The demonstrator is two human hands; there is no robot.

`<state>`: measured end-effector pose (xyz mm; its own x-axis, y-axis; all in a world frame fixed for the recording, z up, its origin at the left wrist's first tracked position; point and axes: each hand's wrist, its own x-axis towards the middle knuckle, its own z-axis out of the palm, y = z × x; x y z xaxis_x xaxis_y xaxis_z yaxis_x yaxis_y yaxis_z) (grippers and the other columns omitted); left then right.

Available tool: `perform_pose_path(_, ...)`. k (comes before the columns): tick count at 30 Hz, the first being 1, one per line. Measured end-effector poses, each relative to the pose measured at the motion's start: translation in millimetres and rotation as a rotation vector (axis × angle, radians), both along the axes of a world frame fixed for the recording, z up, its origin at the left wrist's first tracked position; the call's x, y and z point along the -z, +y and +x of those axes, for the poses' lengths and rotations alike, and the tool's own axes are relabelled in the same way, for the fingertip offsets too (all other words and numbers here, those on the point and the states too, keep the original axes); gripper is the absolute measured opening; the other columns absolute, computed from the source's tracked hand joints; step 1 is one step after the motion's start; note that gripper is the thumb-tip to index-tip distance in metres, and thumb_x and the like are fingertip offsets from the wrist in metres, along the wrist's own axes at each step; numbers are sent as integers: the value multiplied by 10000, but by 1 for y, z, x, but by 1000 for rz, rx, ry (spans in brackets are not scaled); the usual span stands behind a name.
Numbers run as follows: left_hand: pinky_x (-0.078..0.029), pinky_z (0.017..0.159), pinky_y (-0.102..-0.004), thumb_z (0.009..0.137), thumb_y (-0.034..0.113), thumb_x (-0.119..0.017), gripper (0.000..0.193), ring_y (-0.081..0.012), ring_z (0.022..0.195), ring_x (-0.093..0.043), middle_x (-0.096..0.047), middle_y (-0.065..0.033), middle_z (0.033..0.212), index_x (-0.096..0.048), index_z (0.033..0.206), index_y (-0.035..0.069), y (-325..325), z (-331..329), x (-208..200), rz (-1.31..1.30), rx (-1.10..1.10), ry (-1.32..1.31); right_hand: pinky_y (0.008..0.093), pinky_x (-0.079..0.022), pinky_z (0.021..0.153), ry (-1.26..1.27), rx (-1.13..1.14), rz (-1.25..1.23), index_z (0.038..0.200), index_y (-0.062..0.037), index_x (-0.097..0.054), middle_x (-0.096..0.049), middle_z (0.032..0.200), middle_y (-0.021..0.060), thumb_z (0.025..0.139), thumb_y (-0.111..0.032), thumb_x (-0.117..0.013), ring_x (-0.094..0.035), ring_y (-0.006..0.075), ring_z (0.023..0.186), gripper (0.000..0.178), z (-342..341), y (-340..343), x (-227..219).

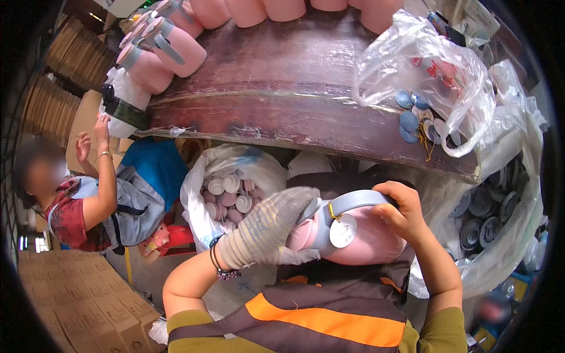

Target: The person assembles pink kettles by attaching grey lids and securing them with rubber bands. They pick up kettle bodies, place lids on top, and wrap bands around the necks to hold the parts together.

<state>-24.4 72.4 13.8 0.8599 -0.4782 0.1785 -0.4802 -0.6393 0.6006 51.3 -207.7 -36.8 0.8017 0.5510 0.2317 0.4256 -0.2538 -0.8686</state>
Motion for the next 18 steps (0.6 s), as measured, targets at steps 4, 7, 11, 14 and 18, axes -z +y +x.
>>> perform_pose_path(4,-456,891,-455,717,355,-760,608,-398,1009,-582,-585,-211,1136,-548,1153,-13,-5,-15,-40,-195,-210,-441,283,-435,680,-47,190,356,977,26,-585,-583,832,88,885,-363,-615,-554,175,736,400,-5,19,-18)
perform_pose_path(7,-498,789,-381,759,209,-709,496,-344,894,-631,-634,-182,1024,-524,1161,-15,-15,-5,-56,-124,-193,-180,283,-428,722,-183,189,606,1022,24,-557,-566,891,84,971,-317,-495,-527,156,775,351,4,80,-42)
perform_pose_path(11,-496,683,-377,799,138,-644,375,-323,757,-625,-615,-148,863,-504,1128,26,-17,43,13,-346,-439,-70,243,-408,826,178,52,714,1101,25,-551,-569,967,78,958,-132,-522,-534,149,896,214,25,153,-35)
perform_pose_path(14,-478,781,-375,846,158,-608,327,-304,918,-616,-618,-167,1015,-527,1137,33,3,75,65,-324,-485,69,293,-415,888,253,52,564,1140,3,-561,-604,1041,104,929,-137,-561,-558,197,993,254,42,161,-12)
perform_pose_path(18,-495,683,-409,878,233,-607,261,-354,827,-642,-650,-185,917,-581,1040,30,3,84,64,-321,-533,-145,365,-406,951,-99,125,258,1160,-33,-576,-614,1110,132,895,-139,-590,-553,282,1080,285,45,144,-9)
